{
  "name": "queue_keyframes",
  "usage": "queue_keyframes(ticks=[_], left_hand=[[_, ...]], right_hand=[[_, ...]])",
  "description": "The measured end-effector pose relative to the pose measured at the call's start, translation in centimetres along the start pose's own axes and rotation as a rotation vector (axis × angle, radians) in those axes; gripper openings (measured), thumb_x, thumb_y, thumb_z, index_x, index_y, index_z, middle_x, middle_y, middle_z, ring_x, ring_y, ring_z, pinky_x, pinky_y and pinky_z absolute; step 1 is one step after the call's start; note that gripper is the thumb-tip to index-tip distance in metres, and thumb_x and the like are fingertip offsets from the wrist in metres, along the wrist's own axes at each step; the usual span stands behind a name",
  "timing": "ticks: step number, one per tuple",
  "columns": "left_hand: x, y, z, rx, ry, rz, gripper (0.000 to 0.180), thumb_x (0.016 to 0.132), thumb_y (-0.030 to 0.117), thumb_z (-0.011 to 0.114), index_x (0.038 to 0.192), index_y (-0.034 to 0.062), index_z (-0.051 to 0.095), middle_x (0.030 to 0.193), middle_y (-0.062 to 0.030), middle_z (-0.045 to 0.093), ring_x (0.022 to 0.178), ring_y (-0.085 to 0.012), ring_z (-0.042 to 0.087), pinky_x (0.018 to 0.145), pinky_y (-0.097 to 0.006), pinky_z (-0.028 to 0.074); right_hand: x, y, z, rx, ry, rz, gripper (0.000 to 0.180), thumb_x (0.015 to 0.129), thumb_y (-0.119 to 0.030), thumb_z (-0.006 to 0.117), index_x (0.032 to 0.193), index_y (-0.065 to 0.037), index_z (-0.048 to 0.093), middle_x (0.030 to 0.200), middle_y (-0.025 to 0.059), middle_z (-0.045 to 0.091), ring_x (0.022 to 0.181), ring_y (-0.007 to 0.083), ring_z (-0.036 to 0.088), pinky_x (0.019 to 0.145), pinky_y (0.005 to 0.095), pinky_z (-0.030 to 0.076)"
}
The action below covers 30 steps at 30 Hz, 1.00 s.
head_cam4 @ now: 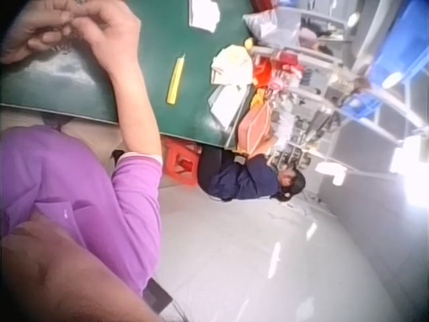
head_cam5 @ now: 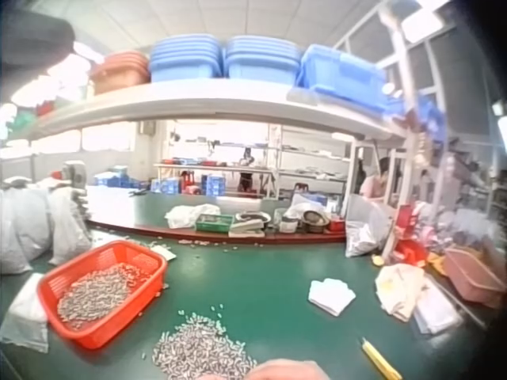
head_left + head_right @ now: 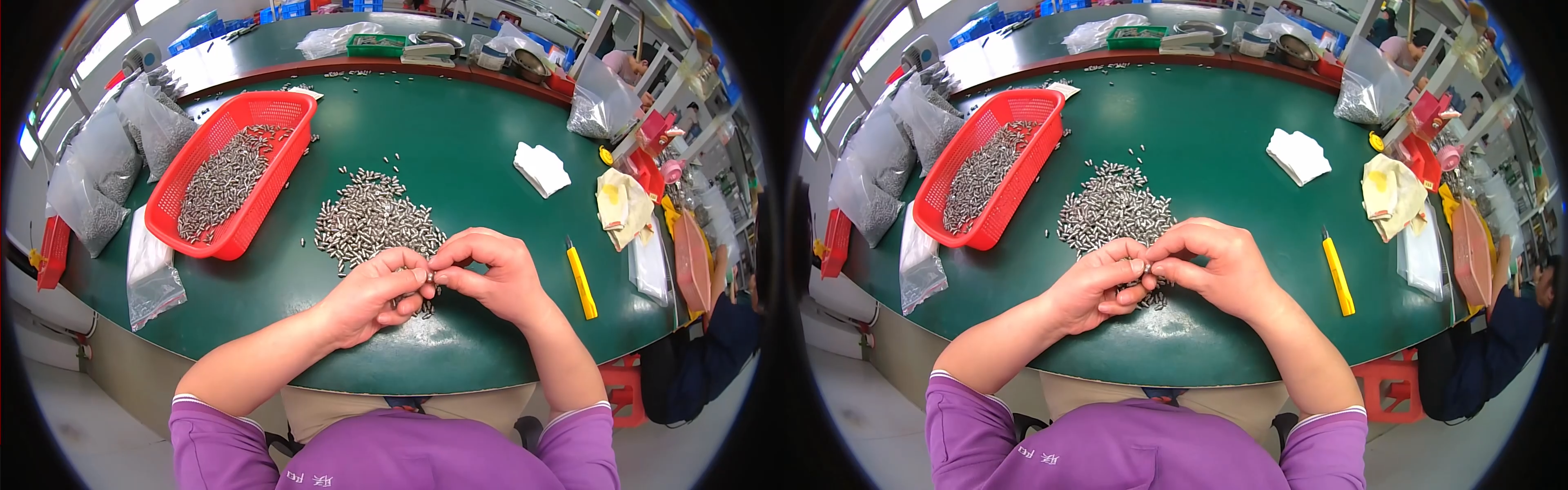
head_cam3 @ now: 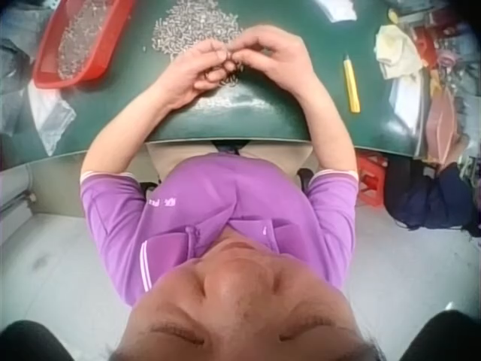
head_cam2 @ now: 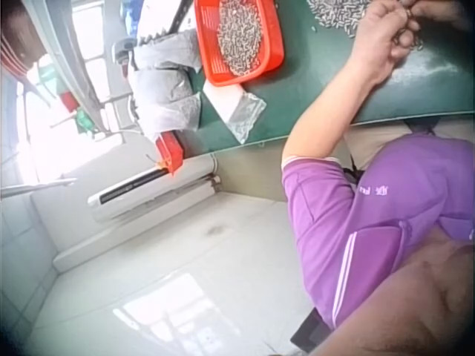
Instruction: Sorting and inspecting small metal screws or pins on a workbench.
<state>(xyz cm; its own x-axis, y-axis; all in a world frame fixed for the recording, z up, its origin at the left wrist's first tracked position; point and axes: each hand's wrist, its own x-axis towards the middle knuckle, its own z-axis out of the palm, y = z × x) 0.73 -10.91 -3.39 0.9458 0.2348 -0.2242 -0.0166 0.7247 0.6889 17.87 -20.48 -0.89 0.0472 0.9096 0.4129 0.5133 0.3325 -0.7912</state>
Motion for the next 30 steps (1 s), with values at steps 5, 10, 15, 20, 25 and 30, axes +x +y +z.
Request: queue_keyframes(ticks=[5, 10, 15, 20, 25, 30], left_hand=[[0.1, 0.0, -0.2, -0.023, -0.018, 0.01, 0.01, 0.09, 0.014, 0.053, 0.095, 0.007, 0.048, 0.085, -0.0041, 0.053, 0.059, -0.0034, 0.04, 0.042, -0.015, 0.026], [0.2, 0.0, -0.3, -0.054, 0.048, 0.005, 0.01, 0.089, 0.013, 0.054, 0.095, 0.0071, 0.047, 0.086, -0.0041, 0.053, 0.06, -0.0031, 0.04, 0.043, -0.015, 0.026], [0.3, -0.2, -0.4, -0.055, 0.064, 0.043, 0.012, 0.089, 0.012, 0.055, 0.095, 0.0074, 0.047, 0.081, -0.0025, 0.052, 0.058, -0.0031, 0.039, 0.043, -0.015, 0.026], [0.4, -0.4, -0.3, -0.037, 0.094, 0.052, 0.014, 0.088, 0.014, 0.057, 0.095, 0.0078, 0.046, 0.073, -0.0003, 0.048, 0.056, -0.0031, 0.038, 0.043, -0.016, 0.026], [0.3, -0.4, -0.4, 0.012, 0.121, 0.104, 0.014, 0.088, 0.013, 0.057, 0.094, 0.0075, 0.046, 0.074, -0.0009, 0.048, 0.057, -0.0033, 0.038, 0.044, -0.016, 0.027], [0.4, -0.1, -0.1, -0.031, 0.127, 0.125, 0.012, 0.088, 0.014, 0.055, 0.094, 0.0069, 0.047, 0.08, -0.0026, 0.052, 0.059, -0.0037, 0.04, 0.044, -0.016, 0.028]], right_hand=[[0.0, 0.2, 0.1, -0.052, -0.031, -0.003, 0.012, 0.073, -0.002, 0.068, 0.085, -0.005, 0.065, 0.079, 0.0039, 0.063, 0.073, 0.0152, 0.06, 0.064, 0.0262, 0.048], [-0.1, -0.1, 0.5, -0.032, -0.013, 0.089, 0.012, 0.074, -0.003, 0.068, 0.086, -0.004, 0.064, 0.081, 0.0049, 0.062, 0.071, 0.013, 0.06, 0.064, 0.0248, 0.049], [-0.2, -0.5, 0.7, 0.082, -0.024, 0.203, 0.014, 0.074, -0.003, 0.069, 0.086, -0.003, 0.063, 0.082, 0.0048, 0.061, 0.071, 0.0113, 0.06, 0.064, 0.0237, 0.049], [-0.3, -0.2, 0.9, -0.023, -0.006, 0.143, 0.014, 0.074, -0.008, 0.07, 0.085, -0.005, 0.063, 0.078, 0.0041, 0.06, 0.068, 0.0115, 0.059, 0.061, 0.0241, 0.049], [-0.2, -0.4, 0.8, -0.002, -0.019, 0.162, 0.013, 0.075, -0.008, 0.069, 0.085, -0.005, 0.063, 0.078, 0.0043, 0.06, 0.069, 0.0119, 0.059, 0.061, 0.0247, 0.048], [-0.1, -0.4, 0.6, -0.074, 0.013, 0.138, 0.01, 0.076, -0.005, 0.068, 0.084, -0.003, 0.062, 0.08, 0.0033, 0.061, 0.07, 0.0103, 0.059, 0.063, 0.0231, 0.049]])
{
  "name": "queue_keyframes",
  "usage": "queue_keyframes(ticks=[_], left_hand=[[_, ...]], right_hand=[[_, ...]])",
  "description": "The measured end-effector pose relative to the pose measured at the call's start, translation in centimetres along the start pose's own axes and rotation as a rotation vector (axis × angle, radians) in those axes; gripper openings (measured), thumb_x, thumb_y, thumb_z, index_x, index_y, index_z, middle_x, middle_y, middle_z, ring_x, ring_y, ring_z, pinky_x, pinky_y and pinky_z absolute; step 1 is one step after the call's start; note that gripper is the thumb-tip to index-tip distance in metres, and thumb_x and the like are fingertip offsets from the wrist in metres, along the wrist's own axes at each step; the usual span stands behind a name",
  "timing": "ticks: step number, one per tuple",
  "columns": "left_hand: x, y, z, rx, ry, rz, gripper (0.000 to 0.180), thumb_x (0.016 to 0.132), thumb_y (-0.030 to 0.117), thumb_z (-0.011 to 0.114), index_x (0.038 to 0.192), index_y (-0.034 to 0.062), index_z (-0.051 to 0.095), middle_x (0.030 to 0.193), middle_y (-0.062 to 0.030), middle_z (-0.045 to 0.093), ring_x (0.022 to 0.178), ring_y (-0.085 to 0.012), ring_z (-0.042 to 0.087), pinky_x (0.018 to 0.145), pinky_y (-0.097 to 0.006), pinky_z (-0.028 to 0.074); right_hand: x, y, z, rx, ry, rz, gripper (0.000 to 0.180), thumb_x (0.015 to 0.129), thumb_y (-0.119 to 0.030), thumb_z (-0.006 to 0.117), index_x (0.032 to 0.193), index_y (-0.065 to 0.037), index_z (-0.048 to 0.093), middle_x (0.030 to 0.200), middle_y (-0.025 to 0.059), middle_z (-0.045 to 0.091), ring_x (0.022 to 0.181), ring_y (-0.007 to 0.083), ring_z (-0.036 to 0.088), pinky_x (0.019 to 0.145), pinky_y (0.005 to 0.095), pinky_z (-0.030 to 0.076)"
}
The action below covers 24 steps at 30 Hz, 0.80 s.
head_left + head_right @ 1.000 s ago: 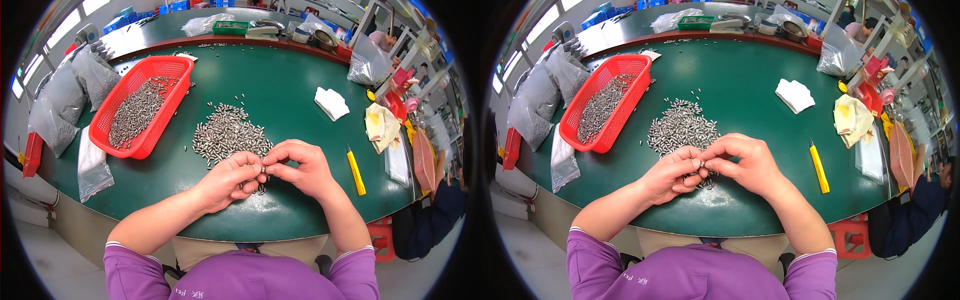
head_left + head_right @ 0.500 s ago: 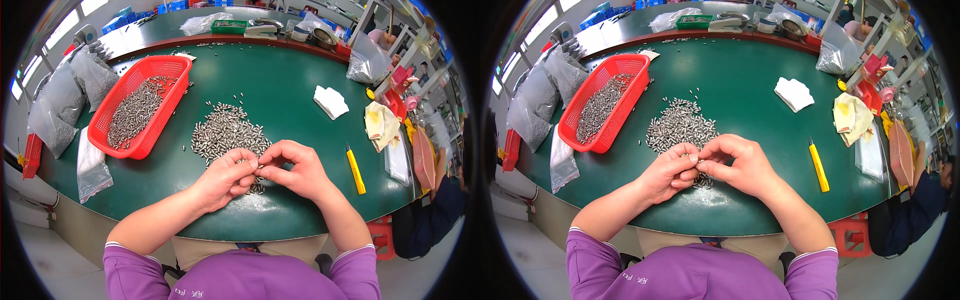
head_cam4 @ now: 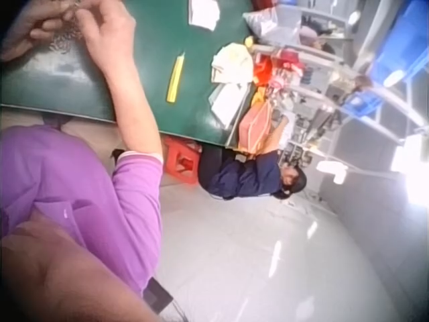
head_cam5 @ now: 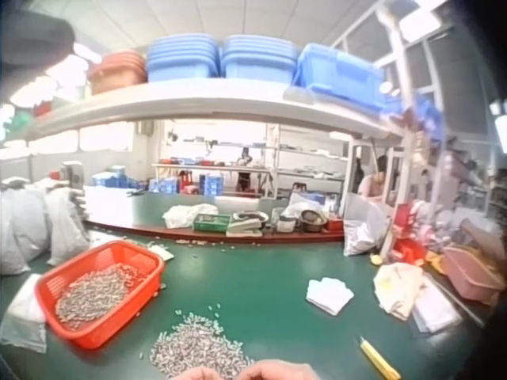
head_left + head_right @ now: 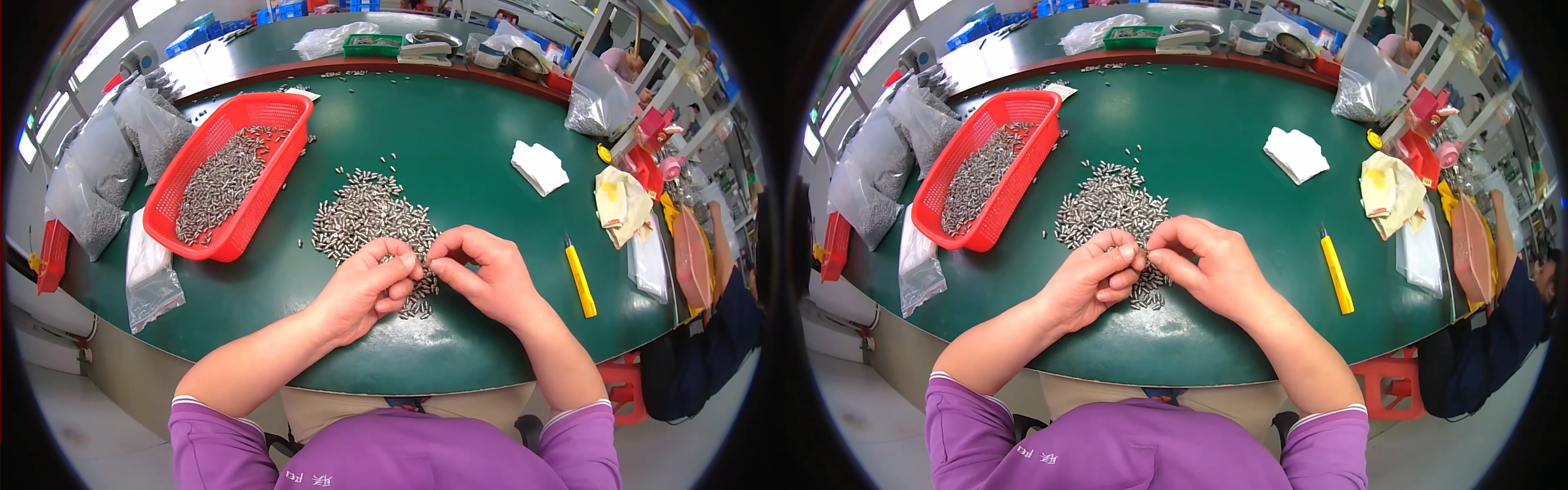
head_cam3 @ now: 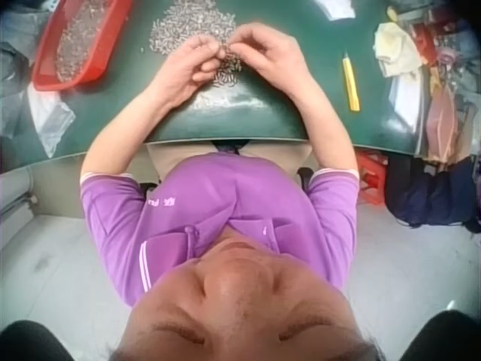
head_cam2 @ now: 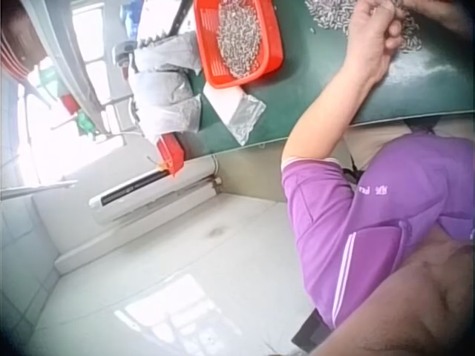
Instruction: Sorting and inspecting small metal screws or pins on a workbench.
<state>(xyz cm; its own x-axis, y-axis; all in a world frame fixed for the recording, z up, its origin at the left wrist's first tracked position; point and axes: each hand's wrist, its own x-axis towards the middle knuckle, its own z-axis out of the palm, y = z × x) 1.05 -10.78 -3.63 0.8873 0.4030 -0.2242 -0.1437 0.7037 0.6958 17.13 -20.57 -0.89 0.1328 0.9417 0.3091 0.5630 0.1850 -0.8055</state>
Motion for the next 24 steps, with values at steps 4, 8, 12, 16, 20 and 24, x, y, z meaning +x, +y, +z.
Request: queue_keyframes(ticks=[4, 8, 12, 16, 20, 24], left_hand=[[-0.08, 0.03, -0.06, -0.008, -0.036, -0.003, 0.011, 0.09, 0.015, 0.053, 0.094, 0.0067, 0.047, 0.083, -0.0034, 0.054, 0.059, -0.004, 0.041, 0.044, -0.016, 0.029], [-0.16, 0.11, 0.05, -0.01, -0.043, -0.029, 0.01, 0.09, 0.015, 0.052, 0.094, 0.0068, 0.047, 0.084, -0.0037, 0.054, 0.059, -0.004, 0.042, 0.043, -0.015, 0.029], [-0.12, 0.18, 0.05, -0.003, -0.089, -0.127, 0.009, 0.089, 0.013, 0.051, 0.094, 0.0067, 0.047, 0.085, -0.0043, 0.054, 0.059, -0.004, 0.042, 0.04, -0.015, 0.026], [-0.15, 0.22, -0.16, -0.001, -0.102, -0.133, 0.009, 0.089, 0.013, 0.051, 0.095, 0.0066, 0.047, 0.086, -0.0048, 0.054, 0.058, -0.0038, 0.041, 0.039, -0.015, 0.024], [-0.28, 0.43, 0.2, -0.002, -0.078, -0.158, 0.01, 0.09, 0.014, 0.05, 0.095, 0.0065, 0.047, 0.086, -0.0043, 0.053, 0.056, -0.0035, 0.04, 0.038, -0.015, 0.022], [-0.24, 0.25, 0.16, 0.015, -0.086, -0.163, 0.01, 0.09, 0.015, 0.051, 0.095, 0.0065, 0.046, 0.086, -0.0036, 0.053, 0.056, -0.0029, 0.039, 0.038, -0.015, 0.022]], right_hand=[[0.14, 0.45, -0.32, -0.104, 0.069, -0.058, 0.011, 0.076, -0.005, 0.065, 0.087, -0.006, 0.062, 0.083, 0.0056, 0.061, 0.073, 0.0172, 0.06, 0.065, 0.0278, 0.049], [0.33, 0.57, -0.23, -0.1, 0.057, -0.196, 0.013, 0.073, -0.002, 0.066, 0.085, -0.007, 0.064, 0.082, 0.0045, 0.062, 0.075, 0.0172, 0.061, 0.066, 0.0285, 0.05], [0.35, 0.53, -0.11, -0.087, 0.019, -0.306, 0.018, 0.071, -0.001, 0.068, 0.088, -0.008, 0.065, 0.082, 0.0039, 0.063, 0.077, 0.0168, 0.061, 0.067, 0.0287, 0.05], [0.14, 0.17, 0.11, -0.021, 0.018, -0.198, 0.022, 0.071, -0.001, 0.068, 0.092, -0.008, 0.064, 0.083, 0.0042, 0.063, 0.078, 0.017, 0.061, 0.068, 0.0286, 0.05], [0.05, 0.22, 0.17, -0.006, 0.036, -0.147, 0.026, 0.071, -0.001, 0.068, 0.095, -0.008, 0.064, 0.083, 0.0041, 0.064, 0.077, 0.0171, 0.061, 0.067, 0.0286, 0.05], [0.19, 0.36, 0.21, -0.057, 0.046, -0.205, 0.025, 0.072, -0.002, 0.068, 0.095, -0.008, 0.064, 0.083, 0.0033, 0.064, 0.077, 0.018, 0.061, 0.066, 0.0292, 0.05]])
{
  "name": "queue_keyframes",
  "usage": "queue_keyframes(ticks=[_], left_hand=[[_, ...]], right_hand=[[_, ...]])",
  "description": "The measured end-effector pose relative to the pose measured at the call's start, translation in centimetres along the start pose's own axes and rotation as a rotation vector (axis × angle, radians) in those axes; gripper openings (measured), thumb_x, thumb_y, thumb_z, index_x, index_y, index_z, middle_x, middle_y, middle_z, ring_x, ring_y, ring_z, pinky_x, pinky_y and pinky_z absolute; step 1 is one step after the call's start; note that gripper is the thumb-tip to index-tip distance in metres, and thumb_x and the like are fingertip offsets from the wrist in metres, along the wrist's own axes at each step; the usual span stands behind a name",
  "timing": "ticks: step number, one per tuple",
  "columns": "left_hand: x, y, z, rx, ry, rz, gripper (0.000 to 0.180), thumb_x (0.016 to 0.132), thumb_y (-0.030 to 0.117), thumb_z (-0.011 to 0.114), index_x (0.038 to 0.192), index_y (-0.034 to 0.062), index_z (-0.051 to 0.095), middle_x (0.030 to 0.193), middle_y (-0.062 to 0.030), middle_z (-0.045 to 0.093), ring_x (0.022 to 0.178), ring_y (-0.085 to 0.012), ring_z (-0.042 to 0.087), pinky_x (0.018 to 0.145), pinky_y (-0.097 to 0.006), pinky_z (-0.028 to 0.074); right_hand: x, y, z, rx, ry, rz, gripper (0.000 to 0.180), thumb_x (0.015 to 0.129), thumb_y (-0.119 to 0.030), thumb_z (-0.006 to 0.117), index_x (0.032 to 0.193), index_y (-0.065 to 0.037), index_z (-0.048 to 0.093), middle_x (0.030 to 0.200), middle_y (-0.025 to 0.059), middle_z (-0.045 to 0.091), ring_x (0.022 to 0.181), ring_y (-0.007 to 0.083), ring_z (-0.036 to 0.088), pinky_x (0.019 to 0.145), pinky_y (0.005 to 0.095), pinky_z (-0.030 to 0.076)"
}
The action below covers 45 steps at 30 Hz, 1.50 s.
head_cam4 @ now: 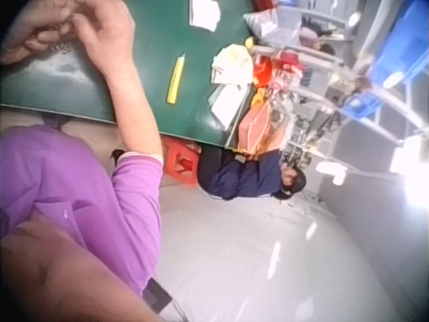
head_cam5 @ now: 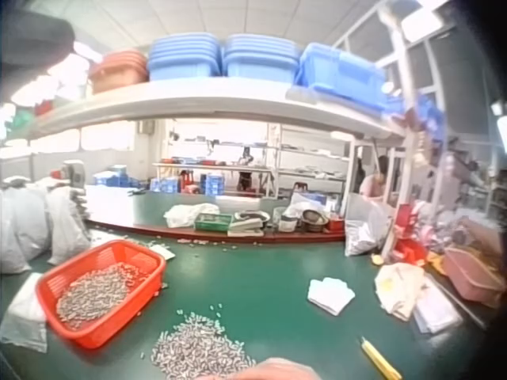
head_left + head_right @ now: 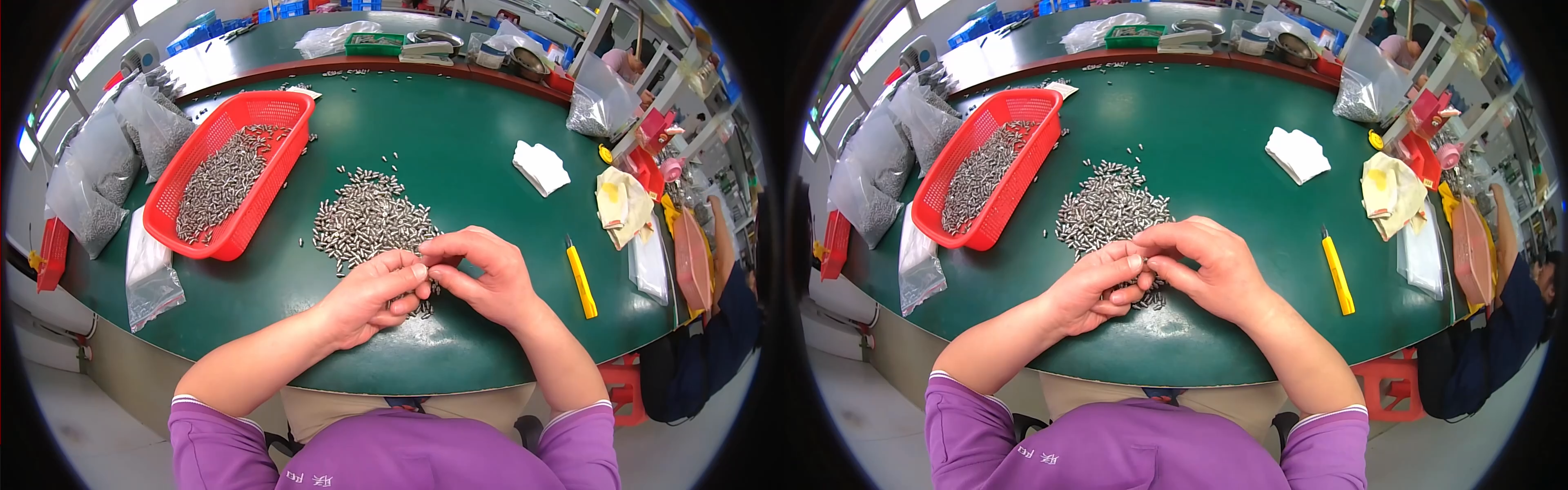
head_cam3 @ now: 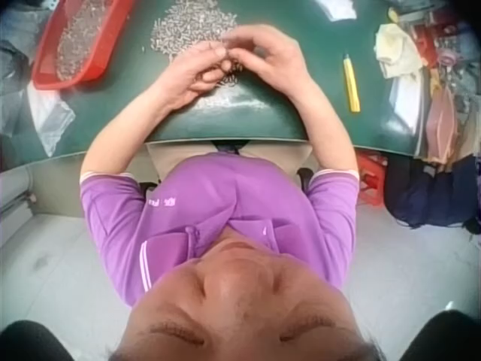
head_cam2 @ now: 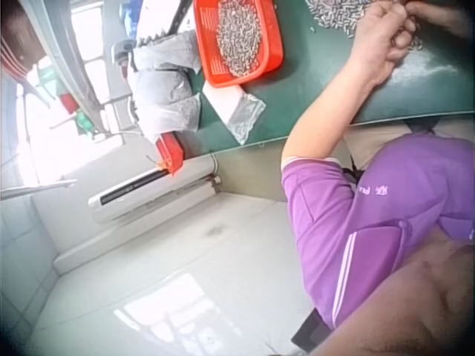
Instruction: Sorting and inspecting small metal screws or pins on a workbench.
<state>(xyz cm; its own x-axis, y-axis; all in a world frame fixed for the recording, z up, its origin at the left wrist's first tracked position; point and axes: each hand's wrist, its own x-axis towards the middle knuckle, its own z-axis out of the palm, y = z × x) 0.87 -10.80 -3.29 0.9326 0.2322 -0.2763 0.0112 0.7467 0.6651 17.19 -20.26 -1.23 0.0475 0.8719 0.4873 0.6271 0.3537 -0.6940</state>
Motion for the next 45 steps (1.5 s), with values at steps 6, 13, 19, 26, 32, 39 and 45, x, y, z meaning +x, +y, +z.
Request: queue_keyframes(ticks=[6, 13, 19, 26, 32, 39, 45], left_hand=[[0.0, 0.1, 0.1, 0.042, -0.035, 0.001, 0.01, 0.09, 0.016, 0.049, 0.094, 0.0072, 0.047, 0.084, -0.0032, 0.052, 0.054, -0.0028, 0.038, 0.038, -0.015, 0.021], [-0.2, 0.2, 0.0, 0.029, -0.005, -0.017, 0.014, 0.089, 0.016, 0.04, 0.09, 0.0054, 0.05, 0.082, -0.0081, 0.052, 0.054, -0.0069, 0.039, 0.036, -0.017, 0.021], [-0.3, 0.3, 0.0, 0.03, -0.025, 0.008, 0.021, 0.09, 0.02, 0.035, 0.092, 0.0049, 0.05, 0.084, -0.0082, 0.052, 0.055, -0.0083, 0.04, 0.038, -0.018, 0.023], [-0.1, 0.2, -0.2, 0.022, 0.005, 0.02, 0.026, 0.094, 0.025, 0.034, 0.088, 0.0052, 0.049, 0.085, -0.0077, 0.051, 0.054, -0.0082, 0.037, 0.038, -0.017, 0.022], [-0.2, 0.1, 0.0, 0.029, 0.027, 0.016, 0.032, 0.097, 0.031, 0.033, 0.08, 0.0059, 0.045, 0.077, -0.0049, 0.043, 0.053, -0.0069, 0.034, 0.036, -0.015, 0.021], [-0.2, 0.3, 0.3, 0.01, 0.038, 0.001, 0.019, 0.093, 0.022, 0.041, 0.089, 0.0058, 0.049, 0.077, -0.0047, 0.049, 0.052, -0.0073, 0.037, 0.036, -0.017, 0.021], [-0.2, 0.2, 0.3, 0.048, 0.023, -0.039, 0.01, 0.089, 0.017, 0.048, 0.093, 0.0078, 0.049, 0.077, -0.0026, 0.05, 0.052, -0.0055, 0.038, 0.036, -0.017, 0.02]], right_hand=[[0.1, 0.0, 0.0, -0.064, 0.028, -0.084, 0.023, 0.075, -0.002, 0.065, 0.096, -0.009, 0.064, 0.085, 0.0038, 0.064, 0.076, 0.0201, 0.06, 0.066, 0.0299, 0.049], [0.3, 0.4, -1.2, -0.189, 0.072, 0.075, 0.017, 0.076, -0.004, 0.062, 0.092, -0.009, 0.063, 0.084, 0.0053, 0.063, 0.076, 0.022, 0.059, 0.069, 0.0321, 0.047], [0.1, 0.6, -2.1, -0.305, -0.164, 0.111, 0.013, 0.071, -0.002, 0.065, 0.084, -0.006, 0.063, 0.081, 0.0046, 0.061, 0.079, 0.0219, 0.057, 0.071, 0.0321, 0.047], [-0.2, 0.5, -2.0, -0.291, -0.361, 0.103, 0.013, 0.07, -0.006, 0.066, 0.082, -0.008, 0.063, 0.08, 0.0035, 0.06, 0.082, 0.0222, 0.056, 0.071, 0.0336, 0.047], [-0.2, 0.5, -1.9, -0.36, -0.382, 0.085, 0.012, 0.071, -0.007, 0.065, 0.082, -0.009, 0.062, 0.08, 0.0033, 0.059, 0.081, 0.0232, 0.056, 0.07, 0.0343, 0.047], [-0.4, 0.5, -1.6, -0.429, -0.328, 0.07, 0.009, 0.074, -0.008, 0.064, 0.079, -0.007, 0.057, 0.08, 0.0049, 0.057, 0.079, 0.0246, 0.055, 0.069, 0.0341, 0.046], [0.3, 0.2, -1.2, -0.183, -0.132, -0.091, 0.017, 0.07, -0.002, 0.067, 0.084, -0.007, 0.06, 0.08, 0.0037, 0.06, 0.077, 0.0206, 0.057, 0.07, 0.0308, 0.047]])
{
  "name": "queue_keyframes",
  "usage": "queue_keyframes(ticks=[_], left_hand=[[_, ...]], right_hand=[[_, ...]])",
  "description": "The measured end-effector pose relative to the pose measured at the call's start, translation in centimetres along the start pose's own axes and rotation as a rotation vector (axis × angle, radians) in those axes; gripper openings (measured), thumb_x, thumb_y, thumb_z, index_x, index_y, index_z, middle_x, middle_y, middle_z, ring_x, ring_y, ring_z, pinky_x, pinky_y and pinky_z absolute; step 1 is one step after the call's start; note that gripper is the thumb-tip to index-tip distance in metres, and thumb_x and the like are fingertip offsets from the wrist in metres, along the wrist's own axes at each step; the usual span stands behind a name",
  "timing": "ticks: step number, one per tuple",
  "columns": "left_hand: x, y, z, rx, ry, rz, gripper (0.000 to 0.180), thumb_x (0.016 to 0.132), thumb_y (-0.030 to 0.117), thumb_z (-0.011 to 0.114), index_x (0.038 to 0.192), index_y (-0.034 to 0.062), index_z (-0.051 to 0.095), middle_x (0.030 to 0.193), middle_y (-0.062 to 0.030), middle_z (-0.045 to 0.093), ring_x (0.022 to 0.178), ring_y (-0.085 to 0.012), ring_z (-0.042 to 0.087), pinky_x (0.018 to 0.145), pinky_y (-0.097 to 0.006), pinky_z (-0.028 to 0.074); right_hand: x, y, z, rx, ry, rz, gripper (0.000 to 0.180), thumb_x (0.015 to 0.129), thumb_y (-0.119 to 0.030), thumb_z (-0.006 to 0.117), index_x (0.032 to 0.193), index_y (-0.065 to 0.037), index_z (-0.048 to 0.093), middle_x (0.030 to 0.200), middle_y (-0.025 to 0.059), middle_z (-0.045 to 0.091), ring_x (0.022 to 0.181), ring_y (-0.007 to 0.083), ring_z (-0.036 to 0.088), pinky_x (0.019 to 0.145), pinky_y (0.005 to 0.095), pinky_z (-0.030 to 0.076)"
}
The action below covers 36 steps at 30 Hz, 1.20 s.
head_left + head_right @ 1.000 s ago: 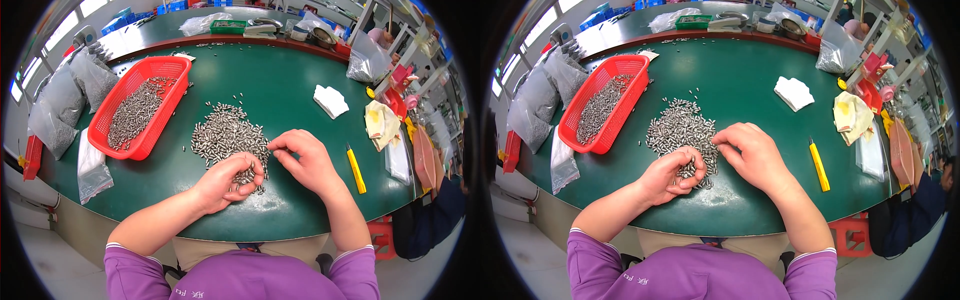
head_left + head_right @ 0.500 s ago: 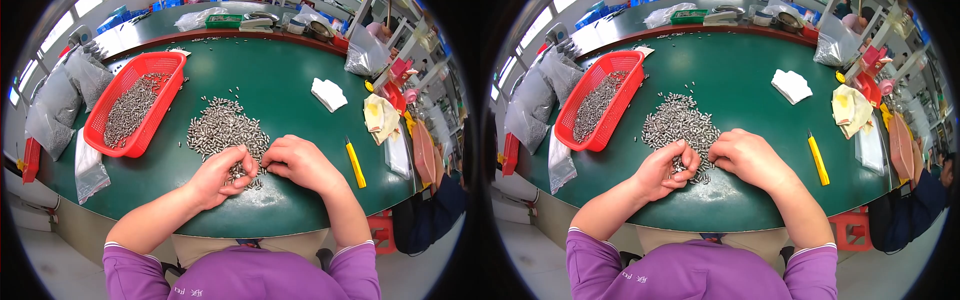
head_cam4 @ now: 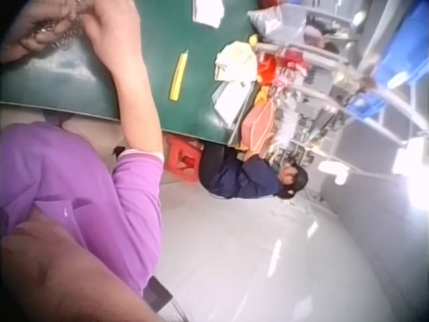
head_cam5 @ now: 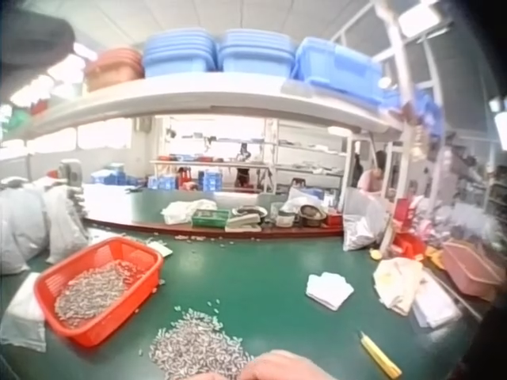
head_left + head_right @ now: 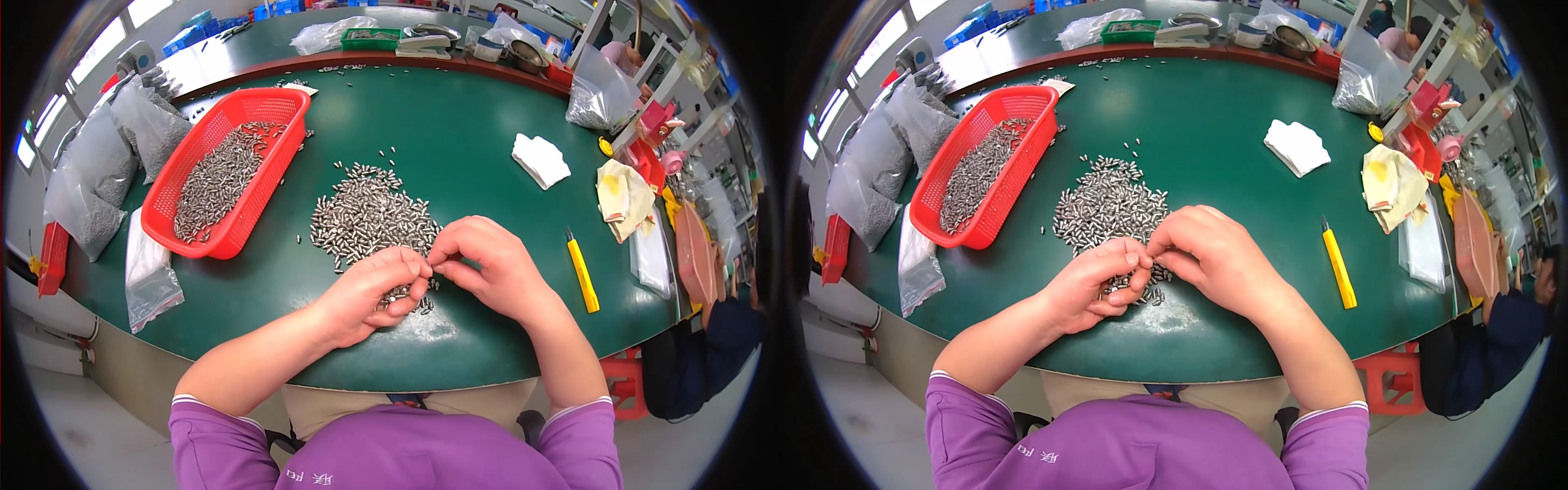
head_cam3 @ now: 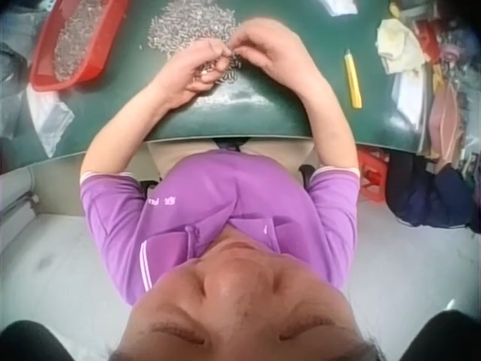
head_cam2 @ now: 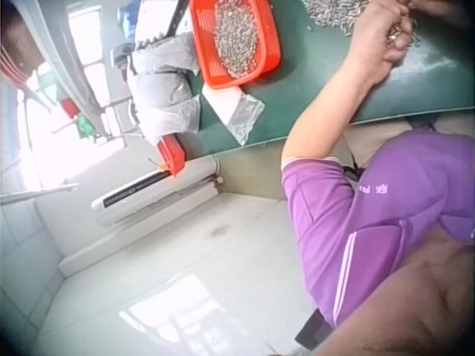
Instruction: Sorting and inspecting small metal screws or pins on a workbench.
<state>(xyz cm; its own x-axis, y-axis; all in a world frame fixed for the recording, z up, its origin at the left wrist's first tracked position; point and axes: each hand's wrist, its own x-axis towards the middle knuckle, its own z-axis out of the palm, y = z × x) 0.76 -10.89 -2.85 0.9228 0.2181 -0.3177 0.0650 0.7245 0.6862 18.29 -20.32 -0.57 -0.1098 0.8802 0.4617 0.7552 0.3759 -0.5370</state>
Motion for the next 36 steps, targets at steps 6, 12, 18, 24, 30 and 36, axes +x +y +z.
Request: queue_keyframes(ticks=[6, 12, 18, 24, 30, 36], left_hand=[[-0.1, 0.1, 0.1, -0.007, -0.013, -0.002, 0.01, 0.088, 0.016, 0.05, 0.094, 0.0078, 0.047, 0.079, -0.0023, 0.051, 0.053, -0.005, 0.039, 0.036, -0.016, 0.02], [0.1, -0.1, -0.2, -0.015, -0.046, 0.003, 0.012, 0.088, 0.016, 0.05, 0.095, 0.0077, 0.044, 0.081, -0.0022, 0.051, 0.053, -0.0036, 0.039, 0.036, -0.016, 0.02], [0.2, -0.5, -0.4, 0.045, -0.048, 0.012, 0.013, 0.089, 0.016, 0.05, 0.097, 0.0074, 0.044, 0.081, -0.0028, 0.051, 0.053, -0.0029, 0.039, 0.036, -0.015, 0.02], [0.1, -0.1, 0.0, 0.0, -0.039, -0.009, 0.013, 0.09, 0.018, 0.044, 0.094, 0.0064, 0.048, 0.081, -0.0047, 0.05, 0.053, -0.0059, 0.039, 0.036, -0.016, 0.02], [-0.2, 0.0, -0.2, -0.004, -0.046, 0.012, 0.02, 0.092, 0.02, 0.036, 0.095, 0.0053, 0.049, 0.081, -0.0065, 0.049, 0.055, -0.008, 0.038, 0.037, -0.017, 0.021], [-0.2, 0.0, -0.1, -0.005, -0.031, 0.022, 0.022, 0.093, 0.024, 0.037, 0.094, 0.0055, 0.049, 0.082, -0.0062, 0.049, 0.056, -0.0079, 0.038, 0.038, -0.017, 0.022]], right_hand=[[-0.2, -0.4, 0.6, 0.174, 0.075, 0.094, 0.025, 0.071, -0.002, 0.069, 0.094, -0.009, 0.063, 0.084, 0.0025, 0.063, 0.079, 0.0184, 0.06, 0.069, 0.0302, 0.049], [-0.4, -0.2, 1.1, 0.294, 0.103, 0.129, 0.028, 0.072, 0.0, 0.067, 0.098, -0.009, 0.063, 0.085, 0.0028, 0.065, 0.081, 0.0175, 0.061, 0.072, 0.0293, 0.05], [-0.2, -0.9, 1.1, 0.264, 0.077, 0.058, 0.025, 0.075, 0.0, 0.062, 0.099, -0.008, 0.063, 0.087, 0.0034, 0.065, 0.081, 0.0187, 0.061, 0.072, 0.0302, 0.049], [-0.1, 0.4, 0.5, -0.055, 0.196, 0.099, 0.019, 0.078, -0.001, 0.058, 0.096, -0.007, 0.062, 0.09, 0.0078, 0.064, 0.084, 0.0258, 0.06, 0.073, 0.0344, 0.048], [-0.7, 1.8, 0.1, -0.207, 0.069, 0.254, 0.017, 0.075, -0.005, 0.06, 0.091, -0.008, 0.062, 0.088, 0.0069, 0.059, 0.088, 0.0266, 0.056, 0.077, 0.0364, 0.046], [-0.8, 2.0, 0.6, -0.234, 0.013, 0.283, 0.015, 0.072, -0.007, 0.064, 0.087, -0.009, 0.062, 0.084, 0.0059, 0.057, 0.088, 0.0254, 0.055, 0.076, 0.0354, 0.046]])
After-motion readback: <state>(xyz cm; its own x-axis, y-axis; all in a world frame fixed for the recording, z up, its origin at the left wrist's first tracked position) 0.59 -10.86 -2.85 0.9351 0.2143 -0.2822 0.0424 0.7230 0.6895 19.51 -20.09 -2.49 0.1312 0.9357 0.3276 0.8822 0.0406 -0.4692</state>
